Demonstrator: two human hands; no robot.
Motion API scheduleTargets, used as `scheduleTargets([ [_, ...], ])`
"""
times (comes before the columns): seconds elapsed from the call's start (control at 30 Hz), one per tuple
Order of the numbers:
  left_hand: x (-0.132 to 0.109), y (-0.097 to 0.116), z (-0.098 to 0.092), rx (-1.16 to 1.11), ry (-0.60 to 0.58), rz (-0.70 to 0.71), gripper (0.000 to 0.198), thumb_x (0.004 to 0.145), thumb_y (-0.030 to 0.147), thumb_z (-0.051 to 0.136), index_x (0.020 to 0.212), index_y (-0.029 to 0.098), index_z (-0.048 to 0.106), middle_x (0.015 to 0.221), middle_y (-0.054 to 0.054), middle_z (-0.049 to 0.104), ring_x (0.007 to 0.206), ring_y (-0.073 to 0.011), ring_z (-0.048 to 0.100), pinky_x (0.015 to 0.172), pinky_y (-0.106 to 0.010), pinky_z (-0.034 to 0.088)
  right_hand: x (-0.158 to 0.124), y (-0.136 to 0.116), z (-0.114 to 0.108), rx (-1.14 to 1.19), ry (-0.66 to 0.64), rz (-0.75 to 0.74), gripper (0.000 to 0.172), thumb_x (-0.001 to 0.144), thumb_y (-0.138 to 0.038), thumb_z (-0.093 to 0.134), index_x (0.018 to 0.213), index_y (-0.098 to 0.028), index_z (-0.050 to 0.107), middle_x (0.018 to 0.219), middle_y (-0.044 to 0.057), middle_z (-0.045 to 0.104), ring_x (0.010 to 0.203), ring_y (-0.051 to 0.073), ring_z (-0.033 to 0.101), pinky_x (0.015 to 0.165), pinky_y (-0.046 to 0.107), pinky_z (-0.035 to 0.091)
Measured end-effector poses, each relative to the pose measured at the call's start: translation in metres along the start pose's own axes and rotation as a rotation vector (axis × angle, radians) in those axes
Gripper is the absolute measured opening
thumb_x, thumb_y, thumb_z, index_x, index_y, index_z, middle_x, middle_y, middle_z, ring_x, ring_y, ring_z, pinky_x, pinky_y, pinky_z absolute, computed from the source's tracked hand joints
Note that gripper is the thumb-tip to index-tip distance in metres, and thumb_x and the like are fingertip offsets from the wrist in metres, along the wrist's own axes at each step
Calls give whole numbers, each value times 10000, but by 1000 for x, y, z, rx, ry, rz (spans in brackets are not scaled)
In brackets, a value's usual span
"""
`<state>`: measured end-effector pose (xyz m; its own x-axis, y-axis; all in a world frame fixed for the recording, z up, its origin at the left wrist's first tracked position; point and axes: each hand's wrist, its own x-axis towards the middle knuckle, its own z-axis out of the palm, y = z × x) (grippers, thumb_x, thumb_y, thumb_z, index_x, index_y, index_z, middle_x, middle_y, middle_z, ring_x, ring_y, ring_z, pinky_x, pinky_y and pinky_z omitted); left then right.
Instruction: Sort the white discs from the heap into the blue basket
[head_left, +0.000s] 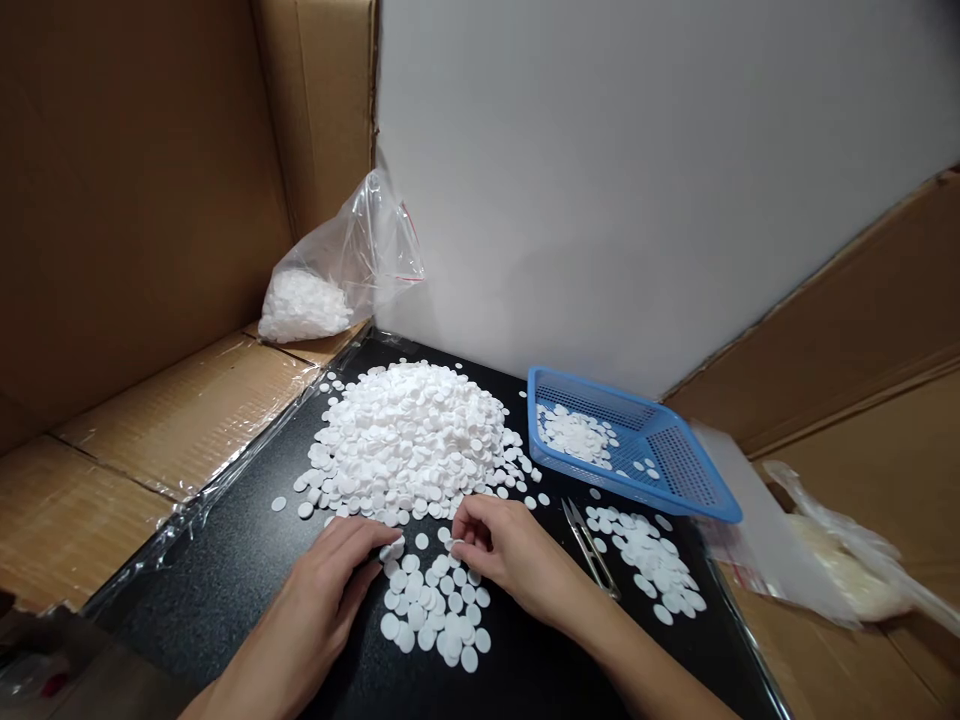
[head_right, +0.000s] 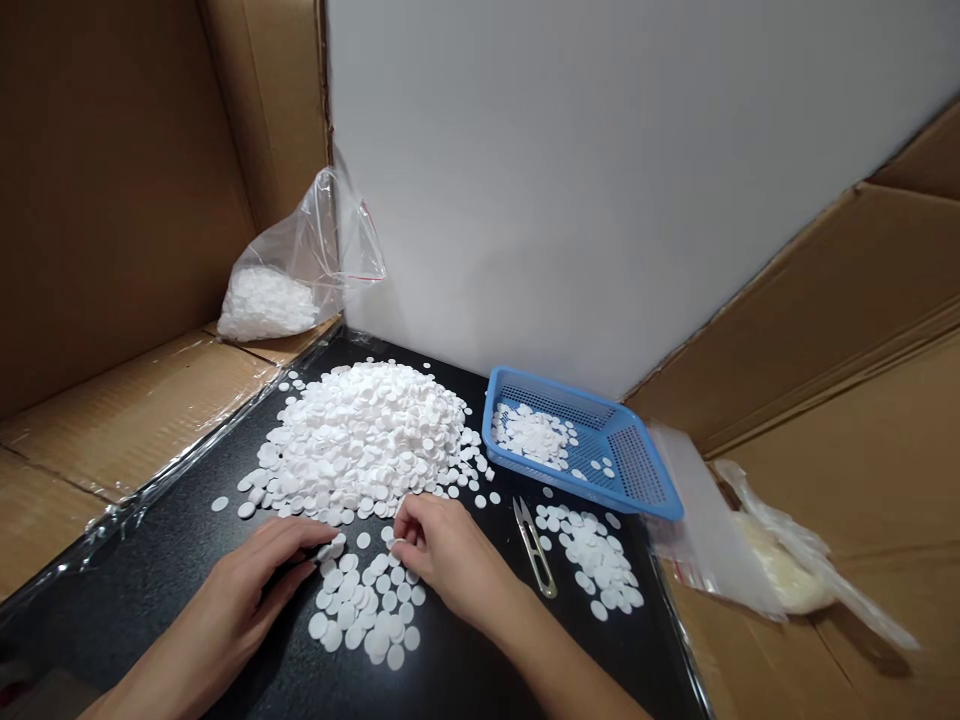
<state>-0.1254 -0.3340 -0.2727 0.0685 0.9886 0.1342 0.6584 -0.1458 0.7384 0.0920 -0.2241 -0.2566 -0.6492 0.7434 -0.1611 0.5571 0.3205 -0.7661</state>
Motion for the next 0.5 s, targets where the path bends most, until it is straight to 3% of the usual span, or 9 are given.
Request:
scheduleTargets([
  [0.3, 0, 5, 11, 1, -20, 28, 339, 974, 130, 430, 1198, 321, 600, 1133, -42, 664, 1050, -232, 622, 894, -370, 535, -6, -3, -15, -13, -48, 140, 121, 892, -141, 590, 791, -192, 636, 670, -16, 638, 600, 134, 584, 546, 227, 390],
  [0.5, 0, 11, 18, -75, -127, 58, 394, 974, 84, 393, 1235, 331, 554, 1181, -46, 638, 1081, -205, 621, 921, -339, 527, -12, -6, -20, -155, -96, 48, 120, 843, -134, 651, 741, -196, 633, 881, 13, 634, 727, 151, 582, 588, 237, 389],
])
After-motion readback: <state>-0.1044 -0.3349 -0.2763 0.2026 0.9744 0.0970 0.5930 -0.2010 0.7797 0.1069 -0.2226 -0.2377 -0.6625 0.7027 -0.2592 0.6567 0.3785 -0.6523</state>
